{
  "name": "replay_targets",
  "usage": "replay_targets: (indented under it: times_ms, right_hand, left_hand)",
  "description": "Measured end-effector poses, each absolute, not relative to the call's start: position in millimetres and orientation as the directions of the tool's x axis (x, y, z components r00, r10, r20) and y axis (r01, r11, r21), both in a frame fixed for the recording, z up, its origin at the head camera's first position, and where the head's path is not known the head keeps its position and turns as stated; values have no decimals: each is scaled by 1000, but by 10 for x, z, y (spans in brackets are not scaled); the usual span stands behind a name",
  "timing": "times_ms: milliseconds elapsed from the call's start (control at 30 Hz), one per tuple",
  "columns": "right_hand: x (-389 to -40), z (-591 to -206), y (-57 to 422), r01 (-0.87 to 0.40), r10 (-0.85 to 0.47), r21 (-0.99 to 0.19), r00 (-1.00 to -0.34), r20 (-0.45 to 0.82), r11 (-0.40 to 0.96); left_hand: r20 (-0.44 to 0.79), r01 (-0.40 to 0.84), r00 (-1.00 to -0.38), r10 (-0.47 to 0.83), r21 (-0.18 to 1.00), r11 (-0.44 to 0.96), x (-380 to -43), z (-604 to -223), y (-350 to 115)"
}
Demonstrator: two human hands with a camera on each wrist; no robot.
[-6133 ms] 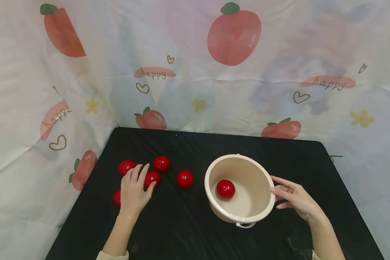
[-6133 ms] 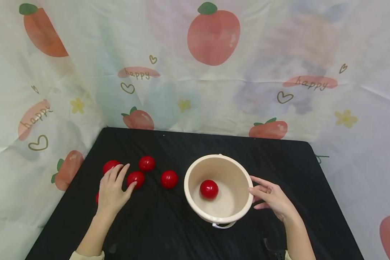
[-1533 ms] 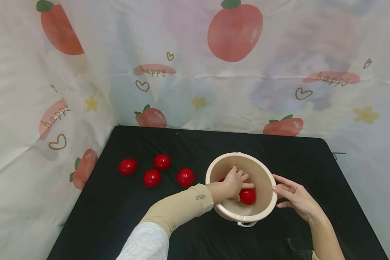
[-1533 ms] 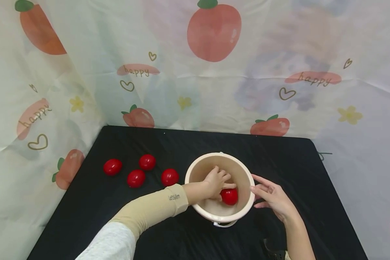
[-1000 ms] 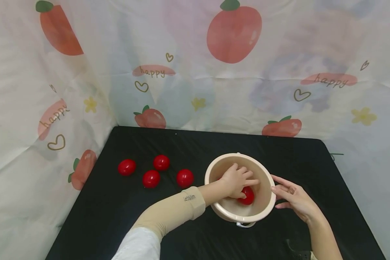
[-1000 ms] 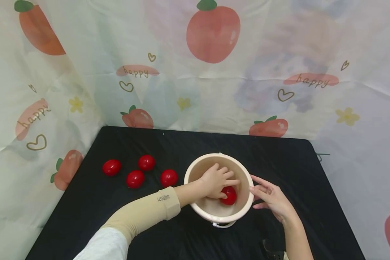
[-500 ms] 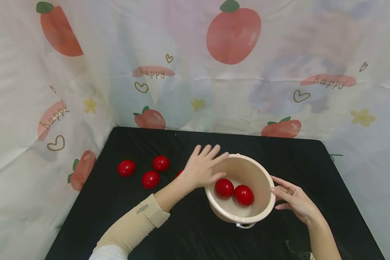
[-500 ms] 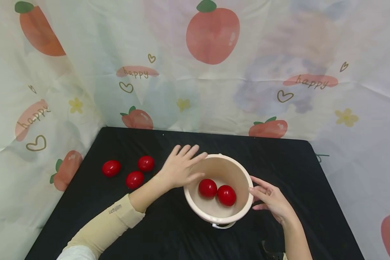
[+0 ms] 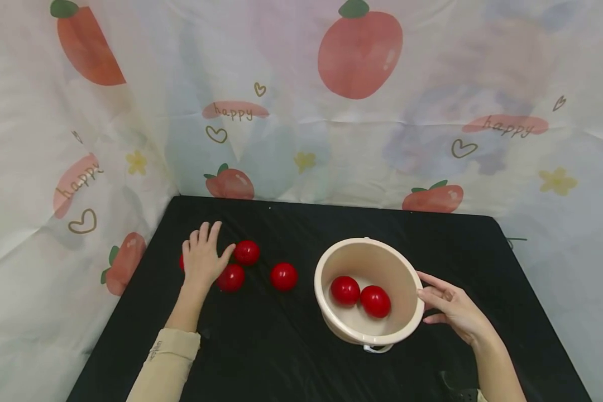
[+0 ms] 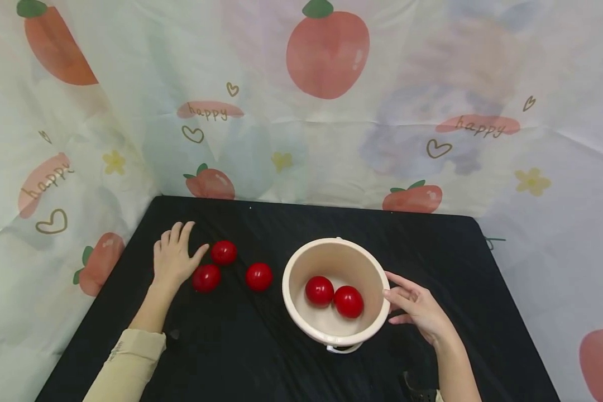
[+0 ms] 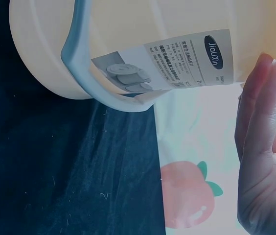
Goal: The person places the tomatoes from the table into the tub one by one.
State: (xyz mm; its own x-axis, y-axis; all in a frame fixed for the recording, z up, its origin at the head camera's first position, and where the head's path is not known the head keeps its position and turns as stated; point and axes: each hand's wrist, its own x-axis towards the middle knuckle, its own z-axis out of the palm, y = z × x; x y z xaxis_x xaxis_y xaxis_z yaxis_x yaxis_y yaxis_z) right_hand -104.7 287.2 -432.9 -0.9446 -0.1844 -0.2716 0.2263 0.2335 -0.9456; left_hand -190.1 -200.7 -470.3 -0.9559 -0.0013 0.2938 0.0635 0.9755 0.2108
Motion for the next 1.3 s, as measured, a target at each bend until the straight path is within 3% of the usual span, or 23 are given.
replay_targets:
  times_ms: [300,767,1300]
  right_hand:
    - [-1047,-4351,2880,224,-188,-947,-945,-269,229]
    - [-1051,-4343,2884,235,-181,-941,-942,-282,242]
    - [-1041,-4344,2883,232,-187,-947,-943,-275,223]
  left_hand:
    - [145,-113,-977,-158,278,954,-1814,-5054,-2661]
    - [-53,-234,-972,-229,315,920,-1762,-5304,-2849]
    - [-45,-280,-958,-284,369,886,-1802,-5366,-2789]
